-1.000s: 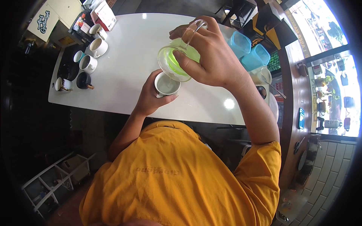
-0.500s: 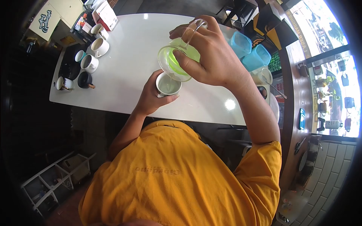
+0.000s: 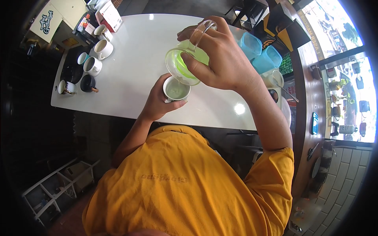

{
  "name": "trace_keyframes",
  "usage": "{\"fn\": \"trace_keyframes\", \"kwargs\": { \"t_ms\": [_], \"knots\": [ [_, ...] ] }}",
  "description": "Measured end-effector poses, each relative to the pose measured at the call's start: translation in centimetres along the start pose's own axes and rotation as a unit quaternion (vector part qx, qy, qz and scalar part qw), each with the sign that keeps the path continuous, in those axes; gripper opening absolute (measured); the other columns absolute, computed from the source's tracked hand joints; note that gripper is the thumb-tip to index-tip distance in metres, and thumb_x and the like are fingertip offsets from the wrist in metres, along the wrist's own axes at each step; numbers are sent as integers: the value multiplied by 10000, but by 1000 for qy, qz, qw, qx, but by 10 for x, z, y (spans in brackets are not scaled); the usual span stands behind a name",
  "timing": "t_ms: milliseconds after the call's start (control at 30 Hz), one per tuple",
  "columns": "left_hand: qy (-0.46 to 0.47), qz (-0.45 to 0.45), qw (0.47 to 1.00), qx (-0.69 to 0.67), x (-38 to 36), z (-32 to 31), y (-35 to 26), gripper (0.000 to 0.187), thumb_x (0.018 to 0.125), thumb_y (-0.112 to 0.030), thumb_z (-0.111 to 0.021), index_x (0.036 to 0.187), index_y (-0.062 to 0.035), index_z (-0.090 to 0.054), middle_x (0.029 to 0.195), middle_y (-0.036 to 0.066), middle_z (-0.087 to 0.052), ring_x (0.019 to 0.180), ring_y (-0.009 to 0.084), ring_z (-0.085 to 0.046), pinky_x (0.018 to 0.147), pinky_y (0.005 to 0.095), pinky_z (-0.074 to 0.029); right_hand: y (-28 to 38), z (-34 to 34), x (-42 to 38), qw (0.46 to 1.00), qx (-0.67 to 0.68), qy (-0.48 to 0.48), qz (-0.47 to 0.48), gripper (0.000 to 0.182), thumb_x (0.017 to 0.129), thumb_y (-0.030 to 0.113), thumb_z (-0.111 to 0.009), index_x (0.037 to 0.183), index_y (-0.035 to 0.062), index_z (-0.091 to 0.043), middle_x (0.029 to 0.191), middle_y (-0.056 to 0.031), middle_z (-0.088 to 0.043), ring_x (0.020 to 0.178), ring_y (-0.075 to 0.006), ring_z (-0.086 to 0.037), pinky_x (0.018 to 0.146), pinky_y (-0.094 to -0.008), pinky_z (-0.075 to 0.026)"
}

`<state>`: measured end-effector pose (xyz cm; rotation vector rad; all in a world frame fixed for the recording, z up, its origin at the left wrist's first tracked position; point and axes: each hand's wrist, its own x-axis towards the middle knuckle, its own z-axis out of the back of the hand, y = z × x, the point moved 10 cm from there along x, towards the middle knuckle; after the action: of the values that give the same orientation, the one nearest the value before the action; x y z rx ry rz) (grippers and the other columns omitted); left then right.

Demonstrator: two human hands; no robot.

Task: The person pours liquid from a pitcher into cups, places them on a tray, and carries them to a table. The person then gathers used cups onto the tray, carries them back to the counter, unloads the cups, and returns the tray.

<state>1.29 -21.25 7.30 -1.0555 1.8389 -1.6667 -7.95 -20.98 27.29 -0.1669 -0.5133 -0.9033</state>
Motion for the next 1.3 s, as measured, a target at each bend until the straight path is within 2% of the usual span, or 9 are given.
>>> {"fn": "trace_keyframes", "kwargs": {
  "t_ms": [167,833,900,1000,1067,1100,1167,1300],
  "knots": [
    [6,25,1000,-14,-2,-2,1,736,764,-23,-789,1380,-19,-386,1228,66,-526,1152,146,-538,980,322,-470,1,1,-1,1000,-1,-5,-1,275,869,277,-558,939,33,-663,1077,-123,-716,1012,-248,-681,1131,-488,-321],
    [13,12,1000,2,-7,-6,2,735,765,-23,-788,1383,-7,-391,1220,61,-533,1144,135,-538,975,313,-461,7,0,-5,1000,6,8,-1,316,823,279,-575,963,11,-667,1051,-140,-719,951,-252,-690,1126,-483,-311],
    [15,8,1000,2,-7,-6,1,735,764,-20,-787,1383,-6,-391,1219,60,-533,1142,135,-538,974,312,-460,8,-1,-6,1000,-5,23,5,363,850,281,-557,1053,16,-698,1125,-128,-705,1108,-340,-534,995,-459,-426],
    [18,9,1000,7,-8,-8,2,736,763,-18,-785,1384,-5,-390,1216,60,-535,1139,133,-537,972,311,-459,11,1,-5,1000,-3,22,9,362,842,275,-565,1060,18,-696,1122,-128,-705,1108,-343,-537,989,-463,-430],
    [3,-7,1000,-11,-9,-5,4,744,740,-112,-850,1354,-57,-433,1188,81,-574,1105,165,-592,926,307,-502,11,0,-5,1000,-5,23,11,356,839,268,-571,1059,17,-695,1120,-128,-706,1107,-343,-539,991,-463,-429],
    [3,-7,1000,-11,-9,-5,2,744,740,-112,-850,1354,-57,-433,1188,81,-574,1105,165,-592,926,307,-502,12,0,-6,1000,-7,23,14,351,835,262,-577,1058,17,-694,1118,-128,-706,1105,-343,-541,992,-464,-427],
    [22,17,1000,-2,-10,-9,0,743,763,-21,-787,1388,-8,-386,1220,58,-531,1144,133,-533,973,312,-456,12,1,-6,1000,-6,23,15,344,833,255,-581,1054,17,-694,1117,-127,-707,1104,-345,-544,996,-463,-424],
    [24,14,1000,-2,-10,-9,-2,747,762,-21,-788,1390,-10,-385,1222,58,-529,1148,134,-532,977,314,-454,14,2,-6,1000,-3,24,16,331,831,245,-589,1046,16,-694,1114,-126,-708,1101,-350,-549,1007,-463,-413]
  ]
}}
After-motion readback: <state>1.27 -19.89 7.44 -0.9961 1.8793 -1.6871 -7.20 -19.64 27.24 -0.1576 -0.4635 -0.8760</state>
